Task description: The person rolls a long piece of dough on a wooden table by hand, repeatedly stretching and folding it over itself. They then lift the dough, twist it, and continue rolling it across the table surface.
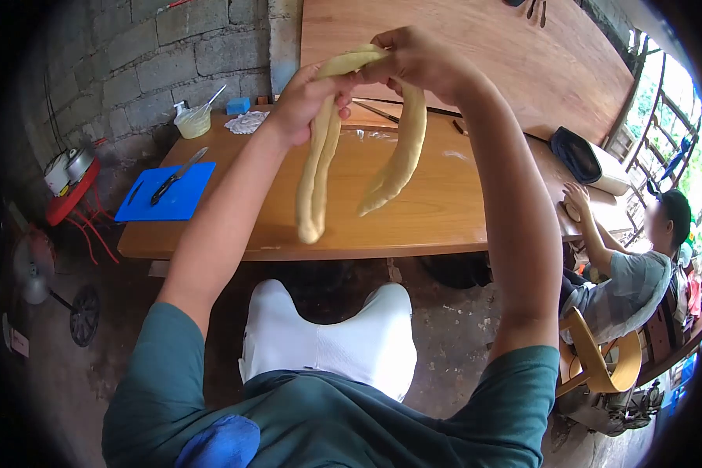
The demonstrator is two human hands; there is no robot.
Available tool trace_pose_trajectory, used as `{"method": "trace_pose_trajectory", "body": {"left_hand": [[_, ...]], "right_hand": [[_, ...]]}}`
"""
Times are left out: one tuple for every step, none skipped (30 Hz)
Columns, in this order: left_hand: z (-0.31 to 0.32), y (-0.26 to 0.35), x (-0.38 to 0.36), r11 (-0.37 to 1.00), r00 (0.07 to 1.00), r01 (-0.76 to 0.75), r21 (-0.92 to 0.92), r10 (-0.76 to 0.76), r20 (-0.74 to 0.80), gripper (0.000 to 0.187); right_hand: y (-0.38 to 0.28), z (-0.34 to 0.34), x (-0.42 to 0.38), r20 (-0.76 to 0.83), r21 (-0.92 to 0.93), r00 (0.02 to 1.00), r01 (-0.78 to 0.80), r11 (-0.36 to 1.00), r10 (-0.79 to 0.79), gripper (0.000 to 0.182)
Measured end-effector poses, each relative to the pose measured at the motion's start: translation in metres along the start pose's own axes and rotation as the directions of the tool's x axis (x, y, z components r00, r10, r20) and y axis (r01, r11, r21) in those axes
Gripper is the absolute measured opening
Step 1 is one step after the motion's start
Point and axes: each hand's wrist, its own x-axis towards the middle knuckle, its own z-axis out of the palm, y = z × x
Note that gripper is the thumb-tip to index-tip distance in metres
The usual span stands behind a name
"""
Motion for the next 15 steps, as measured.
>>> {"method": "trace_pose_trajectory", "body": {"left_hand": [[-0.002,-0.001,0.0,1.0,1.0,0.004,0.004,-0.004,-0.003,0.014],[0.0,0.004,0.001,0.999,0.999,0.004,-0.037,-0.005,-0.036,0.01],[0.0,0.008,0.003,0.997,0.998,0.002,-0.076,-0.007,-0.069,0.007],[-0.001,0.011,0.007,0.997,0.997,0.003,-0.071,-0.009,-0.076,0.007],[-0.003,0.013,0.013,0.996,0.997,-0.026,-0.088,0.019,-0.074,0.007],[-0.006,0.016,0.018,0.993,0.996,-0.054,-0.103,0.046,-0.074,0.008],[-0.011,0.021,0.023,0.991,0.995,-0.083,-0.108,0.077,-0.065,0.007],[-0.016,0.024,0.027,0.991,0.995,-0.082,-0.102,0.075,-0.072,0.007],[-0.02,0.028,0.032,0.985,0.992,-0.061,-0.161,0.042,-0.12,0.008],[-0.023,0.032,0.036,0.974,0.987,-0.044,-0.221,0.008,-0.163,0.01],[-0.024,0.037,0.038,0.975,0.983,-0.097,-0.2,0.063,-0.17,0.013],[-0.025,0.039,0.042,0.975,0.984,-0.096,-0.199,0.064,-0.164,0.013],[-0.027,0.041,0.047,0.949,0.978,-0.129,-0.289,0.073,-0.196,0.01],[-0.027,0.042,0.05,0.912,0.97,-0.162,-0.377,0.077,-0.231,0.007],[-0.021,0.043,0.051,0.912,0.958,-0.183,-0.366,0.082,-0.275,0.006]], "right_hand": [[0.012,0.004,0.002,0.011,-0.006,1.0,0.011,1.0,-0.011,0.029],[0.015,0.012,-0.001,0.016,-0.002,1.0,0.015,1.0,-0.015,0.029],[0.016,0.022,-0.008,-0.042,0.119,0.999,0.034,0.992,-0.029,0.037],[0.019,0.03,-0.01,-0.1,0.239,0.994,0.059,0.969,-0.035,0.045],[0.032,0.038,-0.006,-0.049,0.455,0.994,0.109,0.884,-0.097,0.057],[0.037,0.048,-0.004,-0.043,0.463,0.994,0.112,0.879,-0.103,0.057],[0.041,0.06,-0.005,-0.108,0.515,0.986,0.167,0.841,-0.13,0.06],[0.041,0.07,-0.009,-0.174,0.56,0.973,0.224,0.798,-0.151,0.063],[0.036,0.08,-0.02,-0.131,0.443,0.983,0.176,0.879,-0.131,0.074],[0.042,0.097,-0.026,-0.098,0.4,0.992,0.108,0.91,-0.074,0.086],[0.057,0.118,-0.027,-0.064,0.418,0.997,0.054,0.907,-0.03,0.094],[0.066,0.138,-0.027,0.006,0.528,0.995,0.083,0.845,-0.101,0.102],[0.074,0.161,-0.027,-0.072,0.555,0.991,0.131,0.821,-0.11,0.103],[0.076,0.177,-0.028,-0.148,0.578,0.982,0.18,0.796,-0.115,0.104],[0.068,0.181,-0.029,-0.147,0.578,0.983,0.178,0.796,-0.113,0.104]]}}
